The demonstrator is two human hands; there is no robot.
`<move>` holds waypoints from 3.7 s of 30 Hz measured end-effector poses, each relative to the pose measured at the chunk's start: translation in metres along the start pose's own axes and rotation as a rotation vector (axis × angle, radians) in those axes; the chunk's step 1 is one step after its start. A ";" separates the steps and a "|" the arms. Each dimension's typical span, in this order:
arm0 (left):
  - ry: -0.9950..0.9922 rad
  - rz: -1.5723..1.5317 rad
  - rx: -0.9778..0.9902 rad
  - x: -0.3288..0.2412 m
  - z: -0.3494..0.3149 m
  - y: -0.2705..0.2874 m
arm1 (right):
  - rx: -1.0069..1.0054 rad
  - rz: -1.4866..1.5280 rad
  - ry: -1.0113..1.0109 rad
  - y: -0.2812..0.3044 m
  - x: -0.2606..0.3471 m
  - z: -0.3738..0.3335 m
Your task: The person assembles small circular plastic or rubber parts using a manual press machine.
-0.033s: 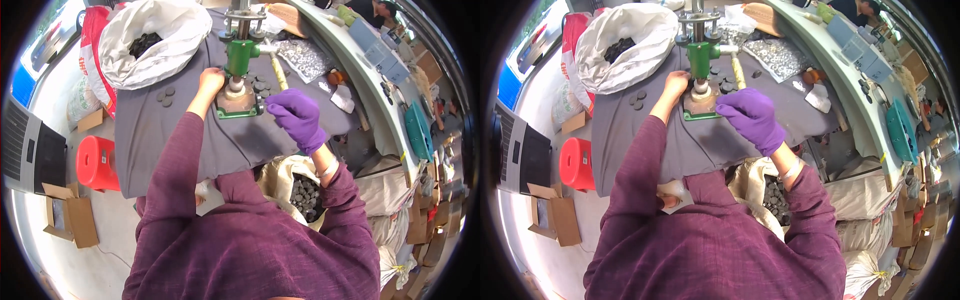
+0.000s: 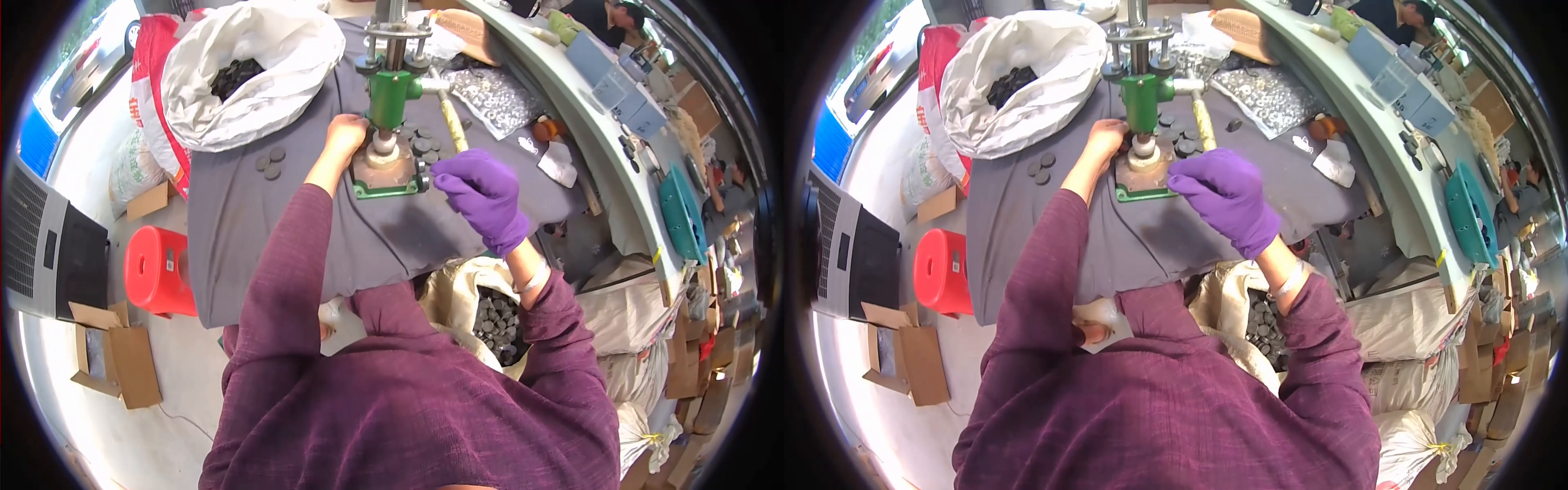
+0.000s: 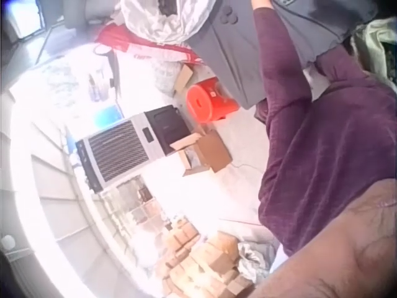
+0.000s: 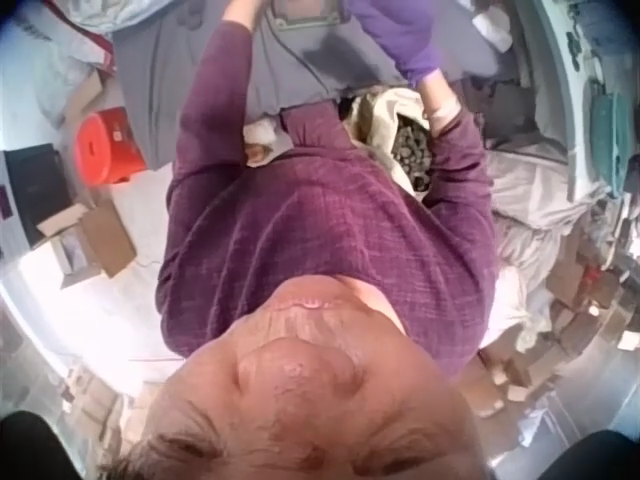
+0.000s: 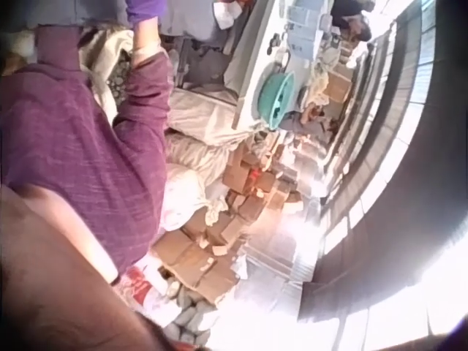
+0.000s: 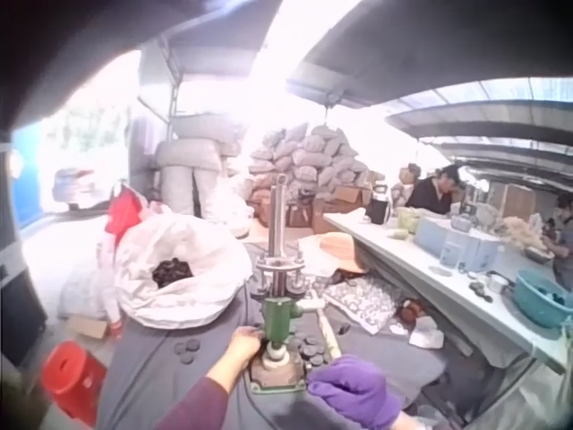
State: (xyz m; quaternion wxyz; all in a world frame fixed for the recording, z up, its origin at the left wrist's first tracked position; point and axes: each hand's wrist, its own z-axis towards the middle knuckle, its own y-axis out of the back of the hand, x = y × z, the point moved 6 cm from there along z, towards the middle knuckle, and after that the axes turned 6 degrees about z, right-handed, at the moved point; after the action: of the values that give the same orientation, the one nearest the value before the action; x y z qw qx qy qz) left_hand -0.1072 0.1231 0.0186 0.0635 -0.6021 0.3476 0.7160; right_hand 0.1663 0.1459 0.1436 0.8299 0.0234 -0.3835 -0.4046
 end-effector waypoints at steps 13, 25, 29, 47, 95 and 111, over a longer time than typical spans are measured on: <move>-0.390 -0.107 -0.239 -0.012 -0.007 0.013 | -0.080 0.098 -0.165 0.005 -0.008 -0.008; -0.318 1.004 -0.290 0.065 -0.042 0.077 | -0.066 0.159 -0.220 -0.002 -0.010 -0.006; -0.372 1.051 -0.401 0.061 -0.046 0.082 | -0.093 0.175 -0.228 0.003 -0.012 -0.011; -0.488 1.135 -0.265 0.053 -0.079 0.092 | -0.020 0.283 -0.381 -0.003 -0.012 -0.005; -0.327 0.150 -0.260 -0.019 -0.080 -0.016 | -0.019 0.359 -0.294 0.037 0.025 0.116; -0.464 0.840 -0.634 0.032 -0.105 0.103 | 0.117 0.163 -0.325 0.005 -0.006 0.006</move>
State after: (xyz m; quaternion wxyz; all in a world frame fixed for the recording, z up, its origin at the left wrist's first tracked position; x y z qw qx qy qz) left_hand -0.0819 -0.0250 0.0298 -0.3357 -0.2290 0.3022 0.8623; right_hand 0.1634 0.1545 0.1460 0.7843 -0.0250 -0.5359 -0.3116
